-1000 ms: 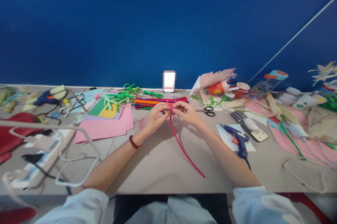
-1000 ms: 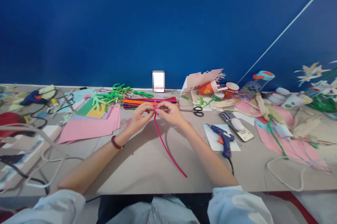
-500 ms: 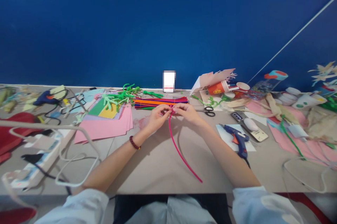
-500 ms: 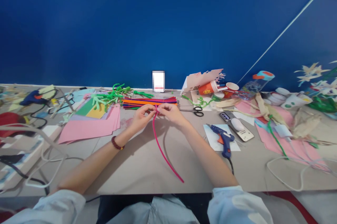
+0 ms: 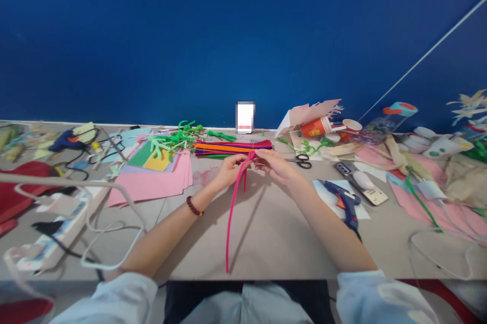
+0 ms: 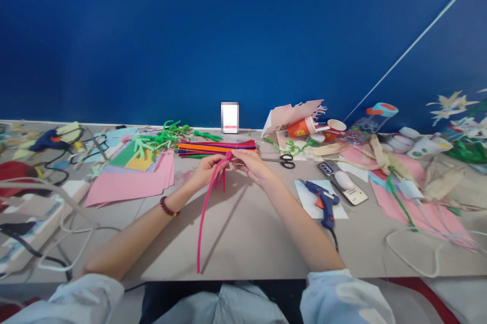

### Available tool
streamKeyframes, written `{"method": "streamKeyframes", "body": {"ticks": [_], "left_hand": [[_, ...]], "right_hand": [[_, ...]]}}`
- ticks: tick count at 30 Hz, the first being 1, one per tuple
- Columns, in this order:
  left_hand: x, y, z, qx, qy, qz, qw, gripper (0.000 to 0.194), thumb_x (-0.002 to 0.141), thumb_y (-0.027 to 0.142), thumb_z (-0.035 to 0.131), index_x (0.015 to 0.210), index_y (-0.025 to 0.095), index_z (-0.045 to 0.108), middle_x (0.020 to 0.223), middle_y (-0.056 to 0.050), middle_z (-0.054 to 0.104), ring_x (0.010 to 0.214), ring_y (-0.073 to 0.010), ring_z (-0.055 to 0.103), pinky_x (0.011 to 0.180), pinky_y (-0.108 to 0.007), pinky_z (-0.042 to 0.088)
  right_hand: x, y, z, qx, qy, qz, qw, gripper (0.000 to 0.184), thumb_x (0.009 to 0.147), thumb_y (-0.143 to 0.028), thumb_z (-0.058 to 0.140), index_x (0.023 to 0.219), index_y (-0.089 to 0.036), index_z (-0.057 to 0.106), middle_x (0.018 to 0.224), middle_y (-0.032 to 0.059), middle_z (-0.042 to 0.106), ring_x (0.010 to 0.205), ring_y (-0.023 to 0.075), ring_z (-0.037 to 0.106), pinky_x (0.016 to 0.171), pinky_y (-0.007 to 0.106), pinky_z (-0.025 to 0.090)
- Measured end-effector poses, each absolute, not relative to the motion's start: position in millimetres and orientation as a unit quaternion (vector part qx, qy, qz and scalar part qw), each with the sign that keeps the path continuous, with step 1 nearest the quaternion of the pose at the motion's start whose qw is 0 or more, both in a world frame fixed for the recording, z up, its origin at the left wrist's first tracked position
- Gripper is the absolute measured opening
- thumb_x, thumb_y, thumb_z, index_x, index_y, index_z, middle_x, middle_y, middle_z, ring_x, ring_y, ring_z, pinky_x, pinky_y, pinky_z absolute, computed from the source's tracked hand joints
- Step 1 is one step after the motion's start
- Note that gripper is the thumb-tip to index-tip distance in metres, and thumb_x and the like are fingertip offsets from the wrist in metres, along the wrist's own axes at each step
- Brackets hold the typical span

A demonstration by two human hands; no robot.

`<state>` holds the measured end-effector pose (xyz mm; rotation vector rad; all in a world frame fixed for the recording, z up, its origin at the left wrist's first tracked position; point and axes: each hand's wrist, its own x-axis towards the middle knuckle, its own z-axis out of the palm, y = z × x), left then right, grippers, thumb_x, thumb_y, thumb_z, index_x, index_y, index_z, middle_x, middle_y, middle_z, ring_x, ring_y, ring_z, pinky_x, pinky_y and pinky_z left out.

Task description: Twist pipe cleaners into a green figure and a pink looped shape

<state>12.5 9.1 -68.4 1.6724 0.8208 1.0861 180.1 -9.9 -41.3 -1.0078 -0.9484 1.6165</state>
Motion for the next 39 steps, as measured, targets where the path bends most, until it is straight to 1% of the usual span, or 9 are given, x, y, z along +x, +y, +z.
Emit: {"method": "streamKeyframes", "body": {"ticks": [2, 6, 10, 12, 16, 21, 25, 28, 39], "left_hand": [[12.6, 5.7, -63.7, 0.652, 0.351, 0.437, 0.510, 0.030, 0.078, 0.044, 0.061, 0.074, 0.015, 0.066, 0.070, -0.003, 0.065, 0.064, -0.0138, 0.056, 0.062, -0.025, 0.044], [11.0, 2.2, -58.0, 0.598, 0.371, 0.441, 0.557, 0.030, 0.077, 0.044, 0.063, 0.074, 0.015, 0.067, 0.071, -0.004, 0.065, 0.069, -0.0152, 0.059, 0.067, -0.025, 0.045], [11.5, 5.5, -63.9, 0.529, 0.359, 0.452, 0.622, 0.027, 0.074, 0.041, 0.068, 0.076, 0.014, 0.067, 0.071, -0.004, 0.064, 0.066, -0.0130, 0.058, 0.065, -0.024, 0.046], [12.8, 7.0, -68.2, 0.510, 0.361, 0.465, 0.627, 0.026, 0.072, 0.040, 0.070, 0.079, 0.015, 0.068, 0.070, -0.003, 0.064, 0.065, -0.0127, 0.058, 0.065, -0.024, 0.046], [14.7, 5.7, -72.7, 0.548, 0.368, 0.494, 0.566, 0.025, 0.074, 0.039, 0.068, 0.083, 0.016, 0.070, 0.076, -0.004, 0.067, 0.070, -0.0148, 0.060, 0.068, -0.026, 0.047], [15.3, 1.6, -72.0, 0.625, 0.388, 0.507, 0.450, 0.022, 0.073, 0.036, 0.068, 0.081, 0.016, 0.073, 0.077, -0.005, 0.070, 0.065, -0.0146, 0.059, 0.059, -0.024, 0.044], [17.5, 0.5, -68.8, 0.598, 0.371, 0.505, 0.500, 0.024, 0.074, 0.036, 0.067, 0.087, 0.016, 0.072, 0.084, -0.007, 0.071, 0.071, -0.0159, 0.062, 0.064, -0.026, 0.048], [18.7, 1.4, -67.6, 0.563, 0.356, 0.510, 0.543, 0.024, 0.072, 0.038, 0.069, 0.081, 0.016, 0.070, 0.080, -0.005, 0.069, 0.071, -0.0152, 0.061, 0.068, -0.027, 0.049], [20.7, 3.4, -77.9, 0.536, 0.315, 0.507, 0.597, 0.026, 0.073, 0.041, 0.069, 0.078, 0.016, 0.063, 0.076, -0.001, 0.063, 0.068, -0.0107, 0.056, 0.066, -0.022, 0.046]], "right_hand": [[178.9, -9.8, -40.5, -0.422, -0.395, 0.635, 0.513, 0.030, 0.063, -0.041, 0.078, 0.077, -0.018, 0.066, 0.071, 0.0013, 0.064, 0.065, 0.0126, 0.060, 0.060, 0.024, 0.050], [177.4, -10.5, -39.3, -0.449, -0.450, 0.537, 0.554, 0.032, 0.065, -0.044, 0.075, 0.080, -0.019, 0.063, 0.064, -0.0014, 0.059, 0.060, 0.0124, 0.057, 0.060, 0.027, 0.050], [174.2, -14.5, -37.4, -0.456, -0.544, 0.443, 0.548, 0.029, 0.072, -0.045, 0.068, 0.085, -0.019, 0.068, 0.082, 0.0039, 0.062, 0.062, 0.0128, 0.057, 0.058, 0.028, 0.050], [172.0, -17.2, -36.9, -0.457, -0.597, 0.382, 0.537, 0.026, 0.078, -0.042, 0.063, 0.088, -0.020, 0.071, 0.089, 0.0057, 0.061, 0.065, 0.0135, 0.057, 0.059, 0.029, 0.050], [167.1, -21.2, -40.7, -0.479, -0.643, 0.293, 0.521, 0.023, 0.082, -0.035, 0.058, 0.090, -0.020, 0.073, 0.084, 0.0061, 0.061, 0.071, 0.0154, 0.057, 0.062, 0.029, 0.048], [161.2, -19.8, -51.0, -0.482, -0.567, 0.382, 0.548, 0.025, 0.074, -0.039, 0.067, 0.087, -0.018, 0.072, 0.080, 0.0048, 0.063, 0.060, 0.0134, 0.056, 0.057, 0.028, 0.048], [160.0, -15.7, -52.4, -0.443, -0.488, 0.489, 0.571, 0.028, 0.067, -0.041, 0.074, 0.083, -0.018, 0.070, 0.072, 0.0028, 0.065, 0.059, 0.0137, 0.057, 0.058, 0.028, 0.049], [160.3, -13.3, -52.0, -0.419, -0.445, 0.540, 0.578, 0.030, 0.061, -0.041, 0.079, 0.080, -0.018, 0.070, 0.071, 0.0016, 0.066, 0.060, 0.0133, 0.058, 0.060, 0.028, 0.051], [155.9, -16.7, -54.8, -0.388, -0.345, 0.641, 0.565, 0.031, 0.057, -0.040, 0.083, 0.073, -0.017, 0.069, 0.065, -0.0007, 0.064, 0.057, 0.0102, 0.058, 0.061, 0.023, 0.052]]}}
